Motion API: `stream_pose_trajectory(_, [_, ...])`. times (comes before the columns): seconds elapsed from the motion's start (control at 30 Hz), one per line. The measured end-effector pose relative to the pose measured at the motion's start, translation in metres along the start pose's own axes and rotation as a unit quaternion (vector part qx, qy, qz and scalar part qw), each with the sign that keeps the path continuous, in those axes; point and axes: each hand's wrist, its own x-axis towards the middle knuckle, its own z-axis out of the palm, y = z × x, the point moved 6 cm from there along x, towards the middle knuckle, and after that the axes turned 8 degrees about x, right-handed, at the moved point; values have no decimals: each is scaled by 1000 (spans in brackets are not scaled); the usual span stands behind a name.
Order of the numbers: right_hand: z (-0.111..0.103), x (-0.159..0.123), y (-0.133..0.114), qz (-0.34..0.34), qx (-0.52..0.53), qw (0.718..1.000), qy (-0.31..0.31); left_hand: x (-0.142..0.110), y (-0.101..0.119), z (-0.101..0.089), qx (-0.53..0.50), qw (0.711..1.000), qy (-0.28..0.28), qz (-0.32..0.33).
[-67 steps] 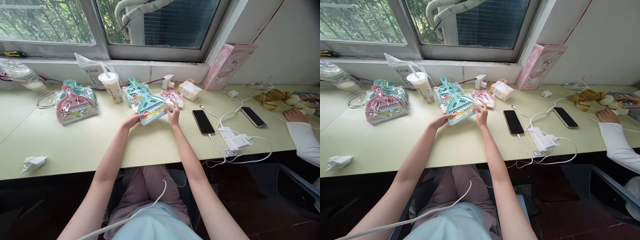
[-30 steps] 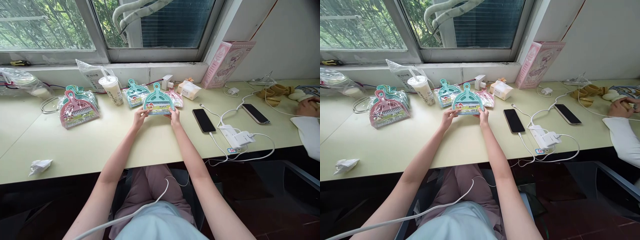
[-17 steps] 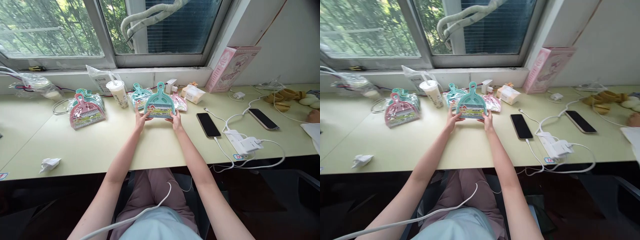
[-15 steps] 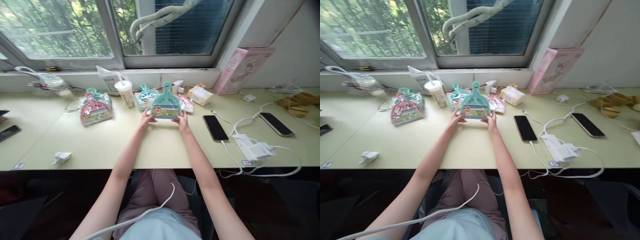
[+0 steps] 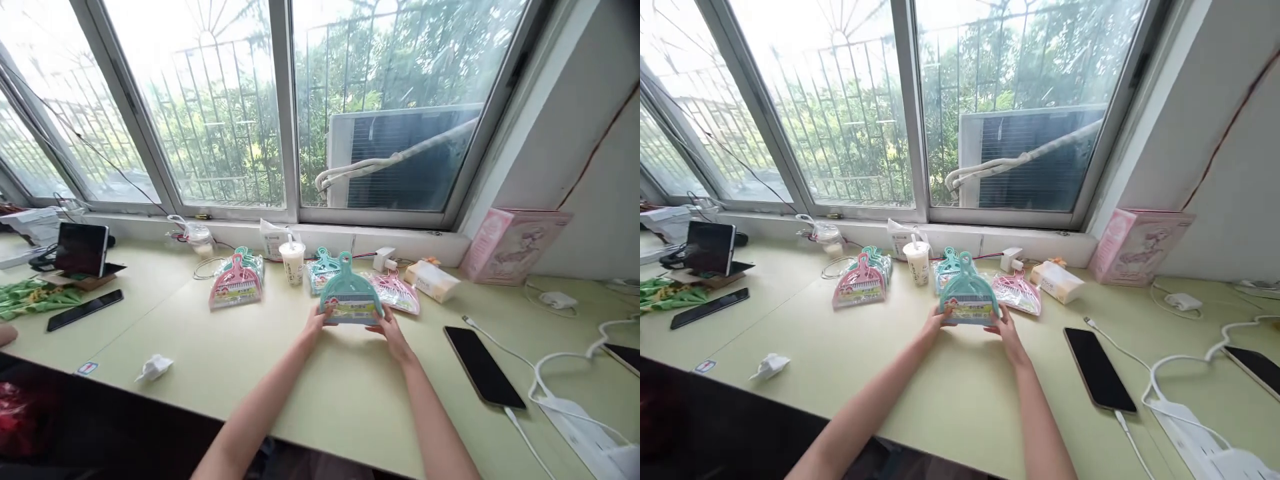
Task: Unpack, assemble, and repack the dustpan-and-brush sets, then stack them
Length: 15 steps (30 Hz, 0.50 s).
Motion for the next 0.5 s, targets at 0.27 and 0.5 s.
stream_pose_trajectory(0.27, [71,-26,25,94,-103,961,-240,-81,27,-136,142,984,93,-59])
stream_pose_trajectory(0.5, [68,-20,27,92,-96,971,-197,-106,56,-297,125,944,296,-70])
